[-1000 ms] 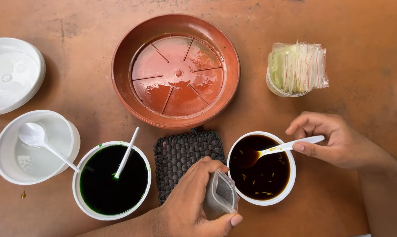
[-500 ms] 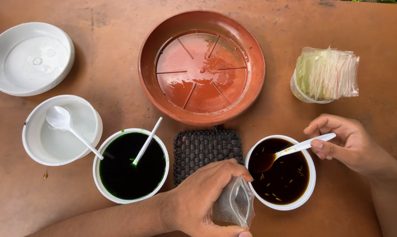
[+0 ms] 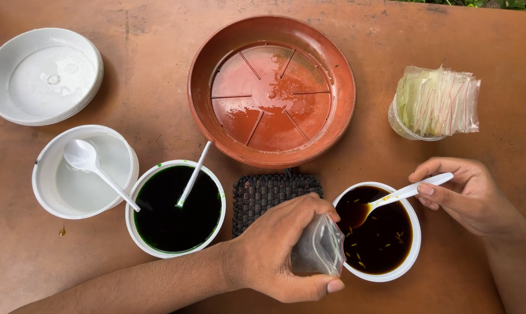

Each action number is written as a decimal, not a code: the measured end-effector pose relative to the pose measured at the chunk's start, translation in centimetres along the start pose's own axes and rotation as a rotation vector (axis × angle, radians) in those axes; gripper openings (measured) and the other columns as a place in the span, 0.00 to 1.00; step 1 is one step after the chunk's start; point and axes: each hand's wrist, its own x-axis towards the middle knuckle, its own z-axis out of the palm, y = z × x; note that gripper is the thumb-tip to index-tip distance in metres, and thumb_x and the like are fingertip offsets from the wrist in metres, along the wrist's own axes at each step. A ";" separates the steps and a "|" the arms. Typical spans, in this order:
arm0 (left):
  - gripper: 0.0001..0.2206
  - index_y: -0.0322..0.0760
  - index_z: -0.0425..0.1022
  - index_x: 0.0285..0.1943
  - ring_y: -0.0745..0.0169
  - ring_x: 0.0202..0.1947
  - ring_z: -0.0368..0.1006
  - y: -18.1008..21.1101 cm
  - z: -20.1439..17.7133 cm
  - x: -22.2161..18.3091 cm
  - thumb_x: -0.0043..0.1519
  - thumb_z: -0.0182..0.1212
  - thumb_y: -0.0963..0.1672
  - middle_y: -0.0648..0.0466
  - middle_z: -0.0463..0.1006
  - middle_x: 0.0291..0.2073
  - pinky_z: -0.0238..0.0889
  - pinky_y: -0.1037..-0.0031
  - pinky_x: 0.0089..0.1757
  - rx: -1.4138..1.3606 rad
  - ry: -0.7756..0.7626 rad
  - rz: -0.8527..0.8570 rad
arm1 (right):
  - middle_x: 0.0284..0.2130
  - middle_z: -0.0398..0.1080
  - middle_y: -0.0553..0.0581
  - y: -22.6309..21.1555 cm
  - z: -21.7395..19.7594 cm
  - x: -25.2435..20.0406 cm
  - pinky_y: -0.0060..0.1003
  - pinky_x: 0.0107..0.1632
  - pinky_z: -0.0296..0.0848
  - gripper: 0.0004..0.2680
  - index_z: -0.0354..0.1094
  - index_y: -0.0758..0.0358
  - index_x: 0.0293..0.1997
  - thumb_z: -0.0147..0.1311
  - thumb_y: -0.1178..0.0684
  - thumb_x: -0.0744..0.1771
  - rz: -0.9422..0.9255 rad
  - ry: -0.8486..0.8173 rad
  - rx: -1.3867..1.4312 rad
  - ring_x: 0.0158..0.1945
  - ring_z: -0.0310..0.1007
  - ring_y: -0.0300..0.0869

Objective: Using a spoon to carefully transfer liquid from bowls into small plastic zip-lock bags.

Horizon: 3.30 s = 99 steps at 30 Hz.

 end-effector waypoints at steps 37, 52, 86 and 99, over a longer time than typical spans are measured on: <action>0.28 0.36 0.68 0.51 0.58 0.37 0.68 -0.3 2.3 0.9 0.53 0.60 0.59 0.54 0.71 0.38 0.62 0.65 0.46 0.250 0.148 -0.180 | 0.19 0.65 0.58 -0.9 1.1 0.2 0.34 0.30 0.65 0.12 0.71 0.69 0.44 0.44 0.50 0.74 -0.102 0.079 0.223 0.26 0.67 0.44; 0.21 0.42 0.71 0.46 0.59 0.38 0.67 -0.7 2.4 0.8 0.52 0.66 0.55 0.57 0.72 0.37 0.60 0.67 0.46 0.266 0.126 -0.151 | 0.14 0.62 0.57 -2.9 2.3 -0.9 0.31 0.25 0.62 0.11 0.69 0.66 0.38 0.46 0.50 0.72 -0.078 0.268 0.354 0.20 0.63 0.42; 0.26 0.41 0.71 0.46 0.56 0.42 0.68 -0.3 2.4 -0.4 0.53 0.61 0.60 0.56 0.74 0.41 0.53 0.59 0.43 0.470 0.378 0.016 | 0.24 0.76 0.52 -12.9 11.5 -6.4 0.29 0.31 0.79 0.13 0.69 0.60 0.46 0.37 0.45 0.71 -0.588 0.031 -0.514 0.26 0.77 0.37; 0.26 0.39 0.70 0.48 0.55 0.45 0.72 -0.2 2.3 -0.2 0.54 0.59 0.59 0.58 0.76 0.40 0.56 0.59 0.51 0.360 0.328 -0.028 | 0.14 0.57 0.49 -6.8 4.4 -2.1 0.36 0.31 0.63 0.11 0.61 0.50 0.46 0.40 0.38 0.76 -0.509 0.239 0.171 0.16 0.60 0.37</action>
